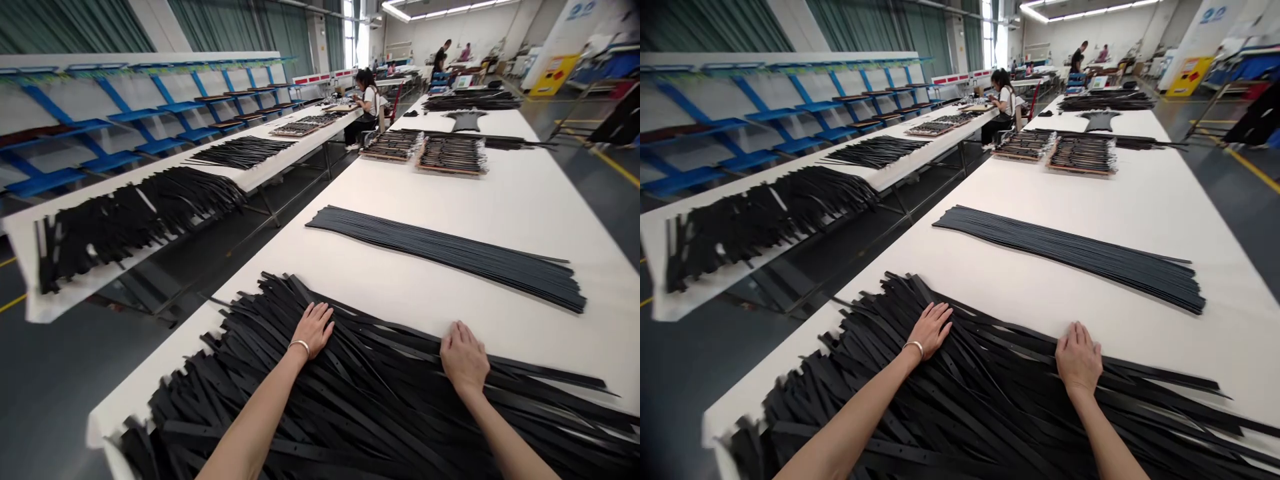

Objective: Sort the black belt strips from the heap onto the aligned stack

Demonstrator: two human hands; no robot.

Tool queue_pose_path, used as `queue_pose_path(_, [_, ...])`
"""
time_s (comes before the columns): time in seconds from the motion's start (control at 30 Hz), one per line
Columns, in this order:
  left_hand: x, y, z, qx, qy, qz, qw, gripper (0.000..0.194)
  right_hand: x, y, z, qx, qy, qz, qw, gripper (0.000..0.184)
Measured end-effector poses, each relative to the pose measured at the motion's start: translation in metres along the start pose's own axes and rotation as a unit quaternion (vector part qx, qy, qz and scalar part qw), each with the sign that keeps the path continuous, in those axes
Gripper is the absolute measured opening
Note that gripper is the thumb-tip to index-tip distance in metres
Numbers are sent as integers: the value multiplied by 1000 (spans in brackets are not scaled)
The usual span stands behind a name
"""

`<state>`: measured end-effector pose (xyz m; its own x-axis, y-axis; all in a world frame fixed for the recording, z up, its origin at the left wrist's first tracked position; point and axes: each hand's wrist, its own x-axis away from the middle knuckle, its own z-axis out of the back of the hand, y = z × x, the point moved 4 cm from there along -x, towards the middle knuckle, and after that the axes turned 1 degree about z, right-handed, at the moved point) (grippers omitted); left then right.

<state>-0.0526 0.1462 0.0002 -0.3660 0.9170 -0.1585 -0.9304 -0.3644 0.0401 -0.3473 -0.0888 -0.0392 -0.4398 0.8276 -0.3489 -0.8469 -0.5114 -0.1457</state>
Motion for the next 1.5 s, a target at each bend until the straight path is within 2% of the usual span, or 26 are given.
queue_pose_path(0.2, [-3, -5, -3, -10, 16, -14, 1000, 43, -2, -1, 0, 15, -9, -5, 1000, 49])
queue_pose_path(0.43, [-2, 1, 0, -37, 26, -4, 999, 41, -2, 1, -5, 34, -20, -2, 999, 49])
queue_pose_path(0.53, [2, -4, 9, -62, 4, -38, 997, 42, 2, 2, -2, 54, -28, 18, 998, 49])
queue_pose_path(0.67, [8, -22, 30, -66, -49, -91, 992, 36, 21, 15, 13, 54, -59, 113, 990, 44])
queue_pose_path(0.73, [4, -31, 39, -73, -75, -64, 992, 33, 31, 24, 24, 45, -76, 142, 986, 42])
queue_pose_path(0.8, [-7, -30, 45, -85, -73, -29, 993, 28, 35, 26, 32, 44, -88, 135, 986, 40])
queue_pose_path(0.87, [-24, -15, 45, -71, -58, -39, 995, 22, 30, 16, 35, 31, -95, 128, 987, 39])
queue_pose_path(0.93, [-42, 8, 37, -21, -79, -87, 993, 20, 20, -11, 32, -20, -112, 154, 981, 36])
queue_pose_path(1.03, [-61, 36, 16, 60, -149, -103, 982, 16, 4, -65, 25, -131, -157, 233, 951, 29])
queue_pose_path(1.1, [-68, 45, 5, 87, -166, -97, 977, 15, -4, -95, 22, -168, -177, 275, 930, 20])
queue_pose_path(1.17, [-71, 49, -3, 97, -166, -112, 975, 16, -8, -111, 22, -172, -189, 296, 920, 11])
queue_pose_path(1.23, [-72, 51, -8, 102, -165, -130, 972, 16, -12, -115, 23, -167, -201, 288, 921, 6])
queue_pose_path(1.37, [-77, 52, -11, 138, -187, -153, 961, 18, -20, -107, 22, -160, -243, 249, 924, 22])
queue_pose_path(1.5, [-79, 60, -8, 189, -213, -171, 943, 9, -23, -107, 20, -169, -277, 257, 910, 21])
